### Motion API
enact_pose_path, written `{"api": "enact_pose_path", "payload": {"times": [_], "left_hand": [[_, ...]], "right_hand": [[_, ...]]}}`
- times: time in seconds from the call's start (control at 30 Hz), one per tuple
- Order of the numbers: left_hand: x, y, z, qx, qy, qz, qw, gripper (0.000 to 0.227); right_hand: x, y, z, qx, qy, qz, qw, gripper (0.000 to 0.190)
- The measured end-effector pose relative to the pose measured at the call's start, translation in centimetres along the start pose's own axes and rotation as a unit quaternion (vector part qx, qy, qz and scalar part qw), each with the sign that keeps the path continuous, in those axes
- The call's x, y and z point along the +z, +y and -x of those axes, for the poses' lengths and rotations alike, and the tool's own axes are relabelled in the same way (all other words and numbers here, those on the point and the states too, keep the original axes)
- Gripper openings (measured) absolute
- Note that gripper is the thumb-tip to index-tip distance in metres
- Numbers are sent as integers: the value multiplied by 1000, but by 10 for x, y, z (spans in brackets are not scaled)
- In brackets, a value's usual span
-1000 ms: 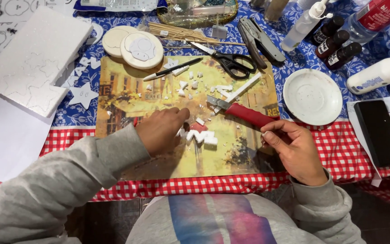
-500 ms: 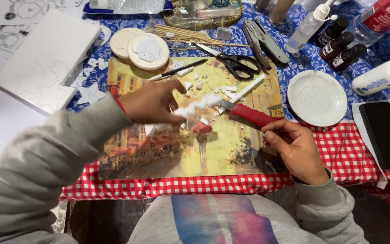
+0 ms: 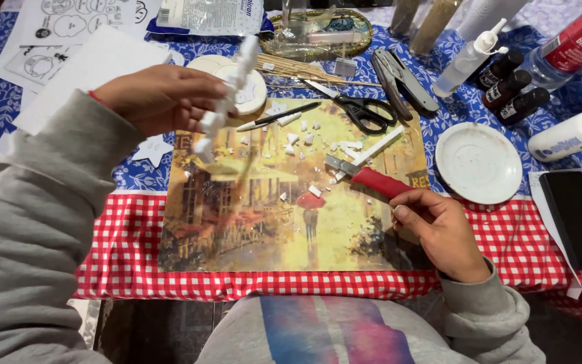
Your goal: Shaping, cutting, and gluing styrofoam pieces together on a workbench.
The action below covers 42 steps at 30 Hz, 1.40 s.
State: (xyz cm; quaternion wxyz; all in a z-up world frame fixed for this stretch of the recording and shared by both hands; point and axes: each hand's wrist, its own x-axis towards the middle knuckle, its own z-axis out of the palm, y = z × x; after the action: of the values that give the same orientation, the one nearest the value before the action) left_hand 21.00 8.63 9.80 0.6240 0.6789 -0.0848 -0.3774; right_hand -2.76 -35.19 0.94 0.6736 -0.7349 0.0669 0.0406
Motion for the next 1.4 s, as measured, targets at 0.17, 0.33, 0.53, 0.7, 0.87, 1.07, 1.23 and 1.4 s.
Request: {"api": "enact_pose_path", "payload": {"times": [0.17, 0.33, 0.53, 0.7, 0.87, 1.07, 1.23, 1.4], "left_hand": [[-28, 10, 39, 47, 63, 75, 994, 29], [-78, -19, 63, 129, 101, 185, 969, 17], [-71, -12, 87, 125, 130, 218, 959, 20], [-98, -9, 107, 102, 238, 63, 964, 30], [-153, -15, 136, 62, 353, -49, 932, 39], [-189, -69, 159, 11, 438, -126, 890, 47], [-213, -164, 197, -90, 496, -295, 811, 61], [-202, -192, 222, -144, 502, -319, 790, 73]], "right_hand": [[1, 4, -7, -4, -6, -24, 1000, 16], [4, 10, -13, -6, -7, 3, 1000, 16], [10, 9, -18, 9, -21, -33, 999, 17], [12, 5, -20, 22, -21, -56, 998, 19], [10, 9, -25, 27, -2, -33, 999, 19], [10, 14, -30, 26, -15, -32, 999, 18], [11, 14, -35, 46, -20, -42, 998, 19], [16, 12, -36, 38, -42, -69, 996, 20]]}}
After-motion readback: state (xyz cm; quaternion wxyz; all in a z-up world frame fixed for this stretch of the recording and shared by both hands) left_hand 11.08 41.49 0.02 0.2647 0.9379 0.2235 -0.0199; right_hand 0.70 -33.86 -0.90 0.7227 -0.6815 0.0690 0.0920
